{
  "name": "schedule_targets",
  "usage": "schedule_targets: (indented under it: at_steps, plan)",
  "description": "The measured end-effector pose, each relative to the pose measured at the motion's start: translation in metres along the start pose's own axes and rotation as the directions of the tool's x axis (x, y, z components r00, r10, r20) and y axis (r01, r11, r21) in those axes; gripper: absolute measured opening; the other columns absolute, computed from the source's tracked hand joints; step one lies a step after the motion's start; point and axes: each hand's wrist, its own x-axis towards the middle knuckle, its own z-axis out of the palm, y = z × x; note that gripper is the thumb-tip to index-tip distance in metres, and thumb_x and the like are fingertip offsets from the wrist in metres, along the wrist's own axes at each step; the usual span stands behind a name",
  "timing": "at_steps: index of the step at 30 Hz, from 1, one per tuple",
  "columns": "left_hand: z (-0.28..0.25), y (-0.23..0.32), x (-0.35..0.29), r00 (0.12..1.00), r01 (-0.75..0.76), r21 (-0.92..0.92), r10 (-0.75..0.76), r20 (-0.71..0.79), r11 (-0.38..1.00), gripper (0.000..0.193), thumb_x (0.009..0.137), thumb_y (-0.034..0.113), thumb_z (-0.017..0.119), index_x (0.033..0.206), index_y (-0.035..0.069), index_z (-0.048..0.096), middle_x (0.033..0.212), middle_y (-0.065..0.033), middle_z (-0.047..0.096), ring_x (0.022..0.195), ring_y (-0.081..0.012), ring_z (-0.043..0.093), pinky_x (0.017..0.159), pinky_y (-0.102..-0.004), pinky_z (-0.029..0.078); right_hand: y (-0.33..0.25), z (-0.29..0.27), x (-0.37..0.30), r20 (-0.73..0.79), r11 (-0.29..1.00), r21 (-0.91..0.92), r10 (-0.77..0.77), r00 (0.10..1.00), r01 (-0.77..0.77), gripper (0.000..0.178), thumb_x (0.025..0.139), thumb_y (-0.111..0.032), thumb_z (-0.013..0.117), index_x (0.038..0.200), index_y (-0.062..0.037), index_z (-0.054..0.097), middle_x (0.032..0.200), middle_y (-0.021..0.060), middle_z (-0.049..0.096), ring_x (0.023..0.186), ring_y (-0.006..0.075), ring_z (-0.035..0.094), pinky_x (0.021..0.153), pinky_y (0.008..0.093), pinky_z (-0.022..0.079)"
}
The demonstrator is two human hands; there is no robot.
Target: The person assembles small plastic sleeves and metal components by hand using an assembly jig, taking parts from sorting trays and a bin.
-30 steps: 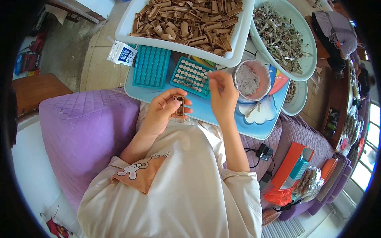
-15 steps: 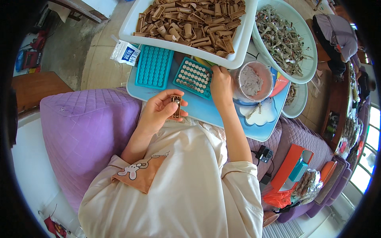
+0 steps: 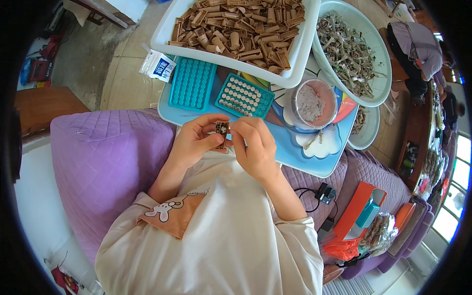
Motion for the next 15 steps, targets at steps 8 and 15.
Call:
schedule_targets:
  at_steps: [8, 15]
  plan:
    - [0.001, -0.019, 0.005, 0.999, -0.029, 0.000, 0.029, 0.015, 1.000, 0.034, 0.080, 0.005, 0.052, 0.112, 0.000, 0.044, 0.092, -0.0071, 0.057, 0.081, -0.0150, 0.058, 0.068, -0.0256, 0.051, 0.005, 0.001, -0.007, 0.138, 0.998, -0.065, -0.011, 0.990, 0.020, 0.024, 0.065, 0.008, 0.057, 0.086, -0.0020, 0.051, 0.079, 0.0092, 0.055, 0.071, 0.0242, 0.053, 0.058, 0.0304, 0.044]
    - [-0.007, -0.020, 0.010, 0.998, 0.007, 0.029, -0.005, -0.069, 1.000, 0.024, 0.083, 0.012, 0.047, 0.106, 0.004, 0.048, 0.091, -0.0058, 0.057, 0.076, -0.0131, 0.058, 0.063, -0.0235, 0.048, 0.043, 0.000, -0.011, 0.118, 0.920, 0.112, 0.362, 0.925, -0.375, 0.021, 0.069, 0.004, 0.055, 0.089, -0.0017, 0.051, 0.078, 0.0114, 0.058, 0.066, 0.0261, 0.056, 0.059, 0.0315, 0.046]
